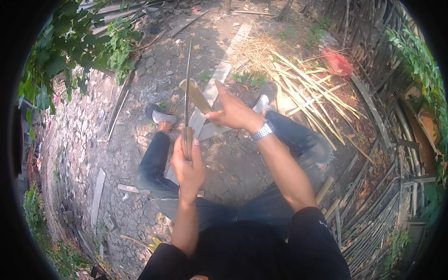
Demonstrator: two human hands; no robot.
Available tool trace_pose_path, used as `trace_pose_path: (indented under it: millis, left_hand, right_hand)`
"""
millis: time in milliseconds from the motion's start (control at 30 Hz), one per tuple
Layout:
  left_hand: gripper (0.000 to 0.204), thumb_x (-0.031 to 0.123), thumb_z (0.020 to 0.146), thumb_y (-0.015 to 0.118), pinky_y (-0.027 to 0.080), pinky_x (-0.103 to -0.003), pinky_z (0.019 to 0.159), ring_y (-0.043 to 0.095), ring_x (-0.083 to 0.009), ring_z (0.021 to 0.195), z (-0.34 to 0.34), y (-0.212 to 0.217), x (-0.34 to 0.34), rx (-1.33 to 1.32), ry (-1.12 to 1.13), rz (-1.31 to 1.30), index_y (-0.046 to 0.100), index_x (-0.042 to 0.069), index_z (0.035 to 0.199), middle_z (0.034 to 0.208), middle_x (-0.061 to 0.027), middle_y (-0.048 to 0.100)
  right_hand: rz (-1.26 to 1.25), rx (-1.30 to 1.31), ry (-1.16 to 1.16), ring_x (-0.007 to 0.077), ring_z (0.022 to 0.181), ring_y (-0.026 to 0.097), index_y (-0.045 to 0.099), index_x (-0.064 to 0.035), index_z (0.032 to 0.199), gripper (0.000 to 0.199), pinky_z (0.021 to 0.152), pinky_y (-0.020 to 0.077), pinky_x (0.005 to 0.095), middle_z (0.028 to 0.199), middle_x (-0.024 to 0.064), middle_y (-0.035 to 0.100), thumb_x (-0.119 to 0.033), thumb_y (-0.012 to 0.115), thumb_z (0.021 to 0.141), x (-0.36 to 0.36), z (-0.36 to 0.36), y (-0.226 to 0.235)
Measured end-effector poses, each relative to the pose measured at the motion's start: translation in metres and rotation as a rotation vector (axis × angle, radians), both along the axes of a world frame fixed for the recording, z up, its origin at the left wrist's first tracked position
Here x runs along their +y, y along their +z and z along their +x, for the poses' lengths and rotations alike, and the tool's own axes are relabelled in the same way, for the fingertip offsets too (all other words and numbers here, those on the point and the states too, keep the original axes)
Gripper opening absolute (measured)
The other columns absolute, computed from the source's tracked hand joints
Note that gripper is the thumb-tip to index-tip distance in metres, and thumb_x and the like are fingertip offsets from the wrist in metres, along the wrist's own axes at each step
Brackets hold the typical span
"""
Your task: The person sits on the ground and uses a machete and a wooden mallet to split bamboo stalks into thin strips. They repeatedly position the bamboo, strike it with the mallet to drive the blade, and separate the resulting pieces.
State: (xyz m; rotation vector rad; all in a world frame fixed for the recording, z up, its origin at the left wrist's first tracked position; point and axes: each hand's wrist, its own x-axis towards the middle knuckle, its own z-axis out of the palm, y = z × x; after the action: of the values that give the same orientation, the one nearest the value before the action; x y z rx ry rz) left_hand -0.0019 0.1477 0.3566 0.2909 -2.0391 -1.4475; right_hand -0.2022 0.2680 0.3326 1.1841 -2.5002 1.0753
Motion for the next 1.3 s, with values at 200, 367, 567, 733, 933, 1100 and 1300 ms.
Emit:
trace_pose_path:
  millis: [200,367,567,733,933,1100,1300]
  left_hand:
    - [0.028,0.014,0.104,0.059,0.05,-0.03,0.07,0.059,-0.0095,0.076,0.001,0.002,-0.015,-0.139,0.071,0.099,0.062,-0.006,0.124,0.089,-0.0066,0.068]
    - [0.028,0.013,0.104,0.059,0.05,-0.028,0.079,0.061,-0.0107,0.085,-0.006,-0.014,-0.004,-0.052,0.02,0.056,0.062,-0.006,0.124,0.101,-0.0087,0.069]
    - [0.028,0.01,0.102,0.059,0.05,-0.027,0.085,0.063,-0.0129,0.093,0.005,-0.017,0.012,-0.094,-0.011,0.007,0.062,-0.007,0.124,0.108,-0.0105,0.07]
    - [0.026,0.013,0.104,0.058,0.041,-0.023,0.064,0.052,-0.0052,0.07,0.016,-0.009,0.005,-0.115,0.03,0.003,0.064,-0.004,0.123,0.083,0.0003,0.061]
    - [0.032,0.02,0.105,0.055,0.025,-0.019,0.052,0.036,0.0008,0.055,0.009,0.001,-0.002,-0.093,0.047,0.094,0.059,-0.005,0.126,0.068,0.0083,0.045]
    - [0.029,0.018,0.105,0.055,0.029,-0.021,0.052,0.04,-0.0015,0.055,0.019,0.001,-0.019,-0.091,0.08,0.101,0.062,-0.005,0.122,0.066,0.0055,0.047]
    - [0.027,0.017,0.104,0.056,0.032,-0.021,0.053,0.042,-0.0017,0.057,0.016,-0.006,-0.029,-0.093,0.071,0.154,0.064,-0.004,0.12,0.069,0.0041,0.051]
  right_hand:
    - [-0.427,-0.38,-0.339,0.0263,0.121,0.064,0.048,-0.0055,0.148,0.057,0.097,0.0545,0.0386,0.135,0.0195,0.063,-0.021,0.07,0.099,0.192,0.041,0.077]
    - [-0.335,-0.365,-0.927,0.0241,0.108,0.067,0.058,-0.0024,0.136,0.047,0.094,0.0531,0.0373,0.119,0.017,0.07,-0.029,0.069,0.099,0.363,0.054,-0.079]
    - [0.229,-0.651,-0.871,0.0413,0.12,0.064,0.053,0.0023,0.138,0.081,0.102,0.0507,0.0452,0.128,0.0289,0.065,-0.044,0.085,0.08,0.331,0.111,-0.306]
    - [0.242,-0.709,-1.036,0.0426,0.133,0.052,0.049,0.0004,0.141,0.086,0.11,0.0457,0.0464,0.142,0.0302,0.053,-0.036,0.089,0.075,0.231,0.059,-0.336]
    - [0.354,-0.681,-1.081,0.0412,0.135,0.049,0.044,-0.0017,0.147,0.086,0.112,0.0444,0.0476,0.142,0.0253,0.052,-0.027,0.087,0.077,0.232,-0.002,-0.377]
    - [0.59,-0.767,-1.02,0.0391,0.121,0.062,0.046,-0.0032,0.145,0.085,0.102,0.0529,0.045,0.13,0.024,0.063,-0.023,0.083,0.072,0.22,-0.014,-0.36]
    - [0.243,-1.065,-0.938,0.0298,0.076,0.074,0.073,0.0023,0.095,0.032,0.069,0.058,0.0386,0.083,0.0178,0.074,-0.01,0.072,0.065,0.257,0.027,-0.311]
